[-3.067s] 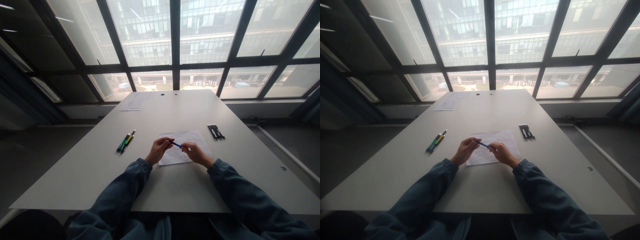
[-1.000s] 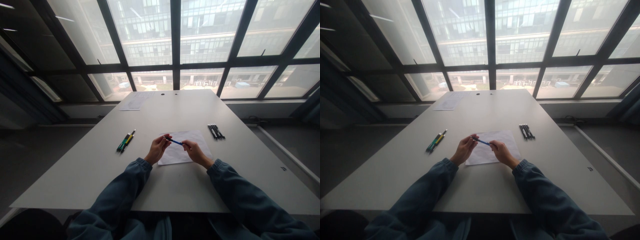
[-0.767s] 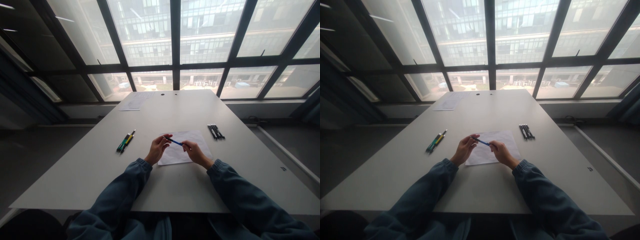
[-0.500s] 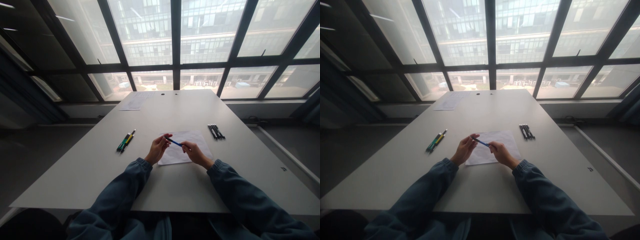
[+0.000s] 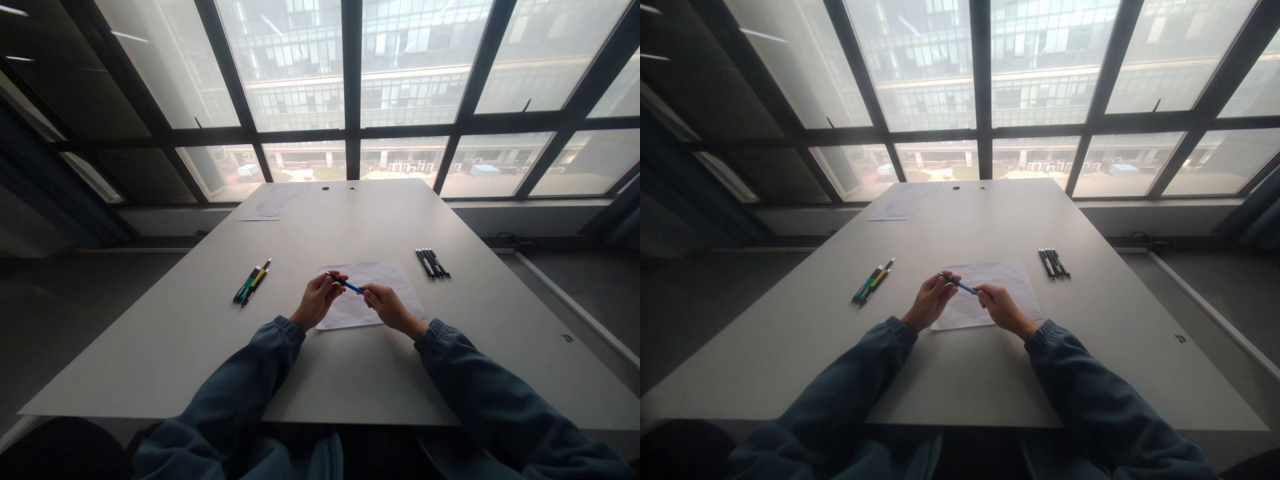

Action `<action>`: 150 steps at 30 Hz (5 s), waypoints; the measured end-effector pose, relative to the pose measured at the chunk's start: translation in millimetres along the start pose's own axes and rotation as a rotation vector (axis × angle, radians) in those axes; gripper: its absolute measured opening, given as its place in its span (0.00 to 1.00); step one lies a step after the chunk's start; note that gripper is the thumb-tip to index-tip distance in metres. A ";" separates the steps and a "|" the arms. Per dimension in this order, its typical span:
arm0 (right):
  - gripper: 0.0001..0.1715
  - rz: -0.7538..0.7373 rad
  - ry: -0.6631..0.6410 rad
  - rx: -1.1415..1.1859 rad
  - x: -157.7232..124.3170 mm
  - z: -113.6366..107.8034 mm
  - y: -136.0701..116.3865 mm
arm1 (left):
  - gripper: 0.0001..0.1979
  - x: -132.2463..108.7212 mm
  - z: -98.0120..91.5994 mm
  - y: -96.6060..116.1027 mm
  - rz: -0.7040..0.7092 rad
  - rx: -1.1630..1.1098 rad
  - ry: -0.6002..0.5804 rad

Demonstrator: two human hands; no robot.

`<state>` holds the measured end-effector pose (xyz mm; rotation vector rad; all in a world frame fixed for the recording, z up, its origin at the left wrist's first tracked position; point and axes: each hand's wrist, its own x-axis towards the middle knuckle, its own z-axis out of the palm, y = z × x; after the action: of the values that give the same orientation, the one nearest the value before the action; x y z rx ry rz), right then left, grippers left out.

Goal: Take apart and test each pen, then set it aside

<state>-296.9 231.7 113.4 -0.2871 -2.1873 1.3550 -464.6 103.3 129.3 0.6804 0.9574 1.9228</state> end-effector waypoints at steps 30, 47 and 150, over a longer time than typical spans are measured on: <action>0.18 -0.331 -0.085 -0.213 2.5 -17.5 1.3 | 0.11 6.0 -5.9 5.4 0.004 -0.115 0.095; 0.17 -0.233 -0.067 -0.292 -0.8 -10.8 -2.9 | 0.17 2.8 -2.8 2.7 0.012 -0.004 0.044; 0.13 -0.054 0.009 -0.269 -0.3 -5.9 2.9 | 0.16 2.2 -8.5 15.3 0.297 0.709 -0.039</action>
<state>-293.7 237.4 112.8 -0.3299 -2.3530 1.0277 -479.0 97.1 137.4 1.3192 1.6058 1.7853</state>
